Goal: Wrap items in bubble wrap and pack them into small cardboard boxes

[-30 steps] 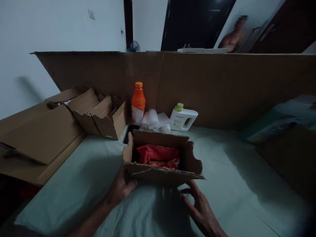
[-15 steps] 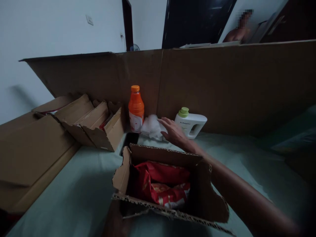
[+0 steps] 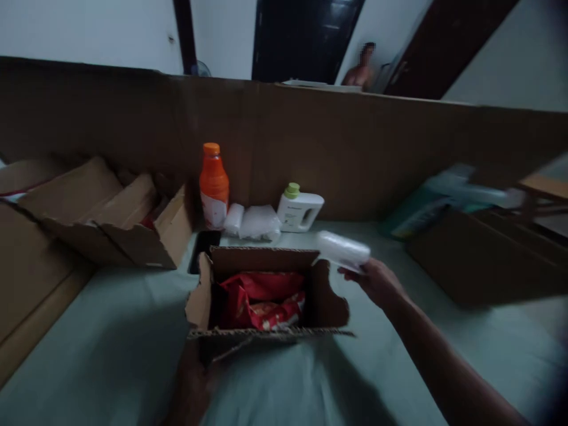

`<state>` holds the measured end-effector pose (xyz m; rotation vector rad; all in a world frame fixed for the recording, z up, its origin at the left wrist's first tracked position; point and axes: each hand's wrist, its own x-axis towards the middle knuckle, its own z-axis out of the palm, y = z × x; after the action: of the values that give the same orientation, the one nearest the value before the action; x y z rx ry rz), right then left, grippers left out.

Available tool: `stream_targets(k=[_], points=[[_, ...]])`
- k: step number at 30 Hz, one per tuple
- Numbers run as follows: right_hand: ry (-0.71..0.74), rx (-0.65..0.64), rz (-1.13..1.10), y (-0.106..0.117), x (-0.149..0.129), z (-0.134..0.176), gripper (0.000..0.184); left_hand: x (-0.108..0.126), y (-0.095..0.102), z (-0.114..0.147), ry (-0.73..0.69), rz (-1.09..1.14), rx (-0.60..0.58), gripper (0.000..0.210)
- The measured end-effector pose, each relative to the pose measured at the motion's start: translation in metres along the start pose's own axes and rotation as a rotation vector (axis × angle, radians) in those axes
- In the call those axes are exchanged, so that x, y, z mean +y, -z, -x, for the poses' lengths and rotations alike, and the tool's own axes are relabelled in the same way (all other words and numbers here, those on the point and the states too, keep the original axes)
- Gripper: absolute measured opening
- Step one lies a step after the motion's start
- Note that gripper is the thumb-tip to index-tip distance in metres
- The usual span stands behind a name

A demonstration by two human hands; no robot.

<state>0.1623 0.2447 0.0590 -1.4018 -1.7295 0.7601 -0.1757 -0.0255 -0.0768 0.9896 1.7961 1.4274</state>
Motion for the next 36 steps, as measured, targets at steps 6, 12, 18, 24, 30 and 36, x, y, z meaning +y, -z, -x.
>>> stream_targets(k=[6, 12, 18, 24, 30, 36], points=[[-0.168, 0.169, -0.013, 0.053, 0.025, 0.075, 0.057, 0.038, 0.013, -0.001, -0.081, -0.014, -0.021, 0.049], [0.082, -0.357, -0.052, 0.019, -0.015, 0.143, 0.049, 0.064, 0.014, 0.004, -0.109, 0.059, 0.02, 0.062], [0.269, -0.404, -0.075, -0.05, -0.02, 0.15, 0.071, 0.079, -0.01, -0.009, -0.075, -0.014, 0.066, 0.061], [0.293, -0.322, -0.007, -0.05, -0.022, 0.098, 0.058, 0.096, -0.057, -0.047, -0.258, -0.009, 0.075, 0.058], [0.356, -0.29, 0.084, -0.005, 0.017, 0.075, 0.056, 0.085, -0.07, -0.052, -0.211, -0.011, 0.11, 0.068], [0.318, -0.297, 0.347, 0.025, 0.049, 0.062, 0.042, 0.065, -0.046, 0.023, -0.052, -0.046, 0.247, 0.071]])
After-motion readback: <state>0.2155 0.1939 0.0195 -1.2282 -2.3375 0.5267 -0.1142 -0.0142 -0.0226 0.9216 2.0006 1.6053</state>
